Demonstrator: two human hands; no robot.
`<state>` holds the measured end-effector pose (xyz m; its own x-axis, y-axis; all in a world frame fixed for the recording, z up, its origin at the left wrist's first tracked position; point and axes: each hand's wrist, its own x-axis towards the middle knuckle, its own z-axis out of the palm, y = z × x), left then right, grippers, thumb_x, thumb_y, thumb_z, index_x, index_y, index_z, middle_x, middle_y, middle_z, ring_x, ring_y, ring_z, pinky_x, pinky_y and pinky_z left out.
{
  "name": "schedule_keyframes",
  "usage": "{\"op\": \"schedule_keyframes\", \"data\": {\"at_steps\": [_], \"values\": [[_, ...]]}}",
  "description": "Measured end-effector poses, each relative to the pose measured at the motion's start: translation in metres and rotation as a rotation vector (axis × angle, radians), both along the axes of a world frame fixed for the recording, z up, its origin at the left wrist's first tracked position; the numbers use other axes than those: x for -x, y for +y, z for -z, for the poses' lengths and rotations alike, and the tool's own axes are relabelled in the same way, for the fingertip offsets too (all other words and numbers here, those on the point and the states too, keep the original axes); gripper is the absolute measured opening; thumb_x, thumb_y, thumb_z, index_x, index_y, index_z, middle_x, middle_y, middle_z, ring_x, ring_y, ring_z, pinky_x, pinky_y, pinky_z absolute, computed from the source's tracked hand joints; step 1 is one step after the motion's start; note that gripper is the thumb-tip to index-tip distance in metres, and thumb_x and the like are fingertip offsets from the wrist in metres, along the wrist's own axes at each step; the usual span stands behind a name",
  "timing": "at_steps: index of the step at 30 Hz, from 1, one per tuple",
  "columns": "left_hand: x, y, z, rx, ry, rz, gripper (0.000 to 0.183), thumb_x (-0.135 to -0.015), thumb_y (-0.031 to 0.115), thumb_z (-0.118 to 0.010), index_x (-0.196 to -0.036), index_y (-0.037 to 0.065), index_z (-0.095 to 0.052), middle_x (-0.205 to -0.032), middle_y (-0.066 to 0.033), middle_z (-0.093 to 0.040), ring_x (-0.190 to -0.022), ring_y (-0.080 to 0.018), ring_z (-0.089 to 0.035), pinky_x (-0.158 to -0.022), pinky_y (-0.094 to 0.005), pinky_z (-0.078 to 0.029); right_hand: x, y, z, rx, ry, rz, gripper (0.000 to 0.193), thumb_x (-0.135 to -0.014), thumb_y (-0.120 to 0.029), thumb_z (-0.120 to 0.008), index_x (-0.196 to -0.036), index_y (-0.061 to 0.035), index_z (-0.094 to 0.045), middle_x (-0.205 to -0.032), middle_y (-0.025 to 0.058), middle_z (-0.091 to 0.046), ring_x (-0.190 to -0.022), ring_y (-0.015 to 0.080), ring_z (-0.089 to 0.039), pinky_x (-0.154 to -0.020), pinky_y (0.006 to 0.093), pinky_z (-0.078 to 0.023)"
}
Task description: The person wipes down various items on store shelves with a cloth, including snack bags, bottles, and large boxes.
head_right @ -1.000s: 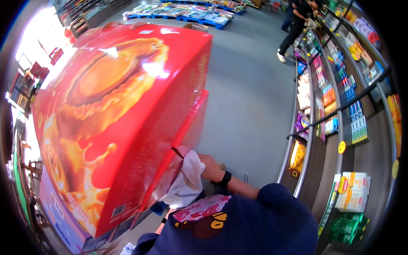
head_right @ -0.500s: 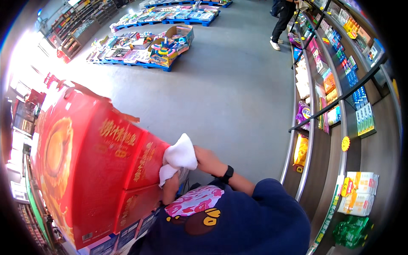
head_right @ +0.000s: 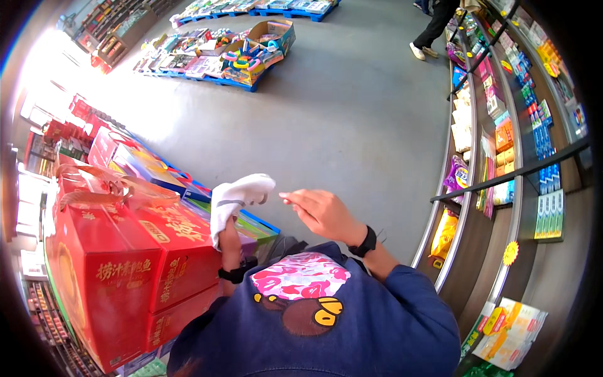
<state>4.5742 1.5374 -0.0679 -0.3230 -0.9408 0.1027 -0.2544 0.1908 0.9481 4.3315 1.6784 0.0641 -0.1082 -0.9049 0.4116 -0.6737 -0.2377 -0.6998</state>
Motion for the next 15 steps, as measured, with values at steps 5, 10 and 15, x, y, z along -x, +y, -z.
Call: {"op": "schedule_keyframes", "data": {"at_steps": [5, 10, 15], "values": [[0.029, -0.016, -0.024, -0.241, 0.05, -0.07, 0.026, -0.095, 0.01, -0.047, -0.114, -0.001, -0.059, -0.11, -0.0152, -0.063, -0.107, -0.0279, -0.057, -0.093, -0.0348, -0.042, 0.03, -0.039, -0.129, 0.349, -0.25, -0.425, 0.041, -0.078, 0.002, -0.056, -0.118, -0.0062, -0.059, -0.094, 0.0044, -0.067, -0.077, 0.0197, -0.064, -0.067, 0.03, -0.05], [0.073, -0.051, -0.002, -0.108, -0.02, 0.003, 0.025, -0.094, 0.01, -0.047, -0.113, -0.001, -0.059, -0.11, -0.0156, -0.063, -0.106, -0.0286, -0.057, -0.093, -0.035, -0.042, 0.042, -0.109, -0.195, 0.767, -0.131, -0.582, 0.02, -0.09, -0.009, -0.055, -0.102, -0.0184, -0.067, -0.094, 0.0003, -0.067, -0.074, 0.0176, -0.066, -0.053, 0.0243, -0.046], [0.118, -0.12, -0.004, -0.038, -0.055, 0.087, 0.024, -0.094, 0.01, -0.048, -0.112, 0.0, -0.06, -0.109, -0.0161, -0.063, -0.106, -0.0293, -0.058, -0.092, -0.0352, -0.043, 0.071, -0.188, -0.202, 0.77, -0.103, -0.666, 0.021, -0.09, -0.008, -0.054, -0.105, -0.0186, -0.066, -0.096, 0.0004, -0.066, -0.074, 0.0176, -0.067, -0.053, 0.0243, -0.046]]}}
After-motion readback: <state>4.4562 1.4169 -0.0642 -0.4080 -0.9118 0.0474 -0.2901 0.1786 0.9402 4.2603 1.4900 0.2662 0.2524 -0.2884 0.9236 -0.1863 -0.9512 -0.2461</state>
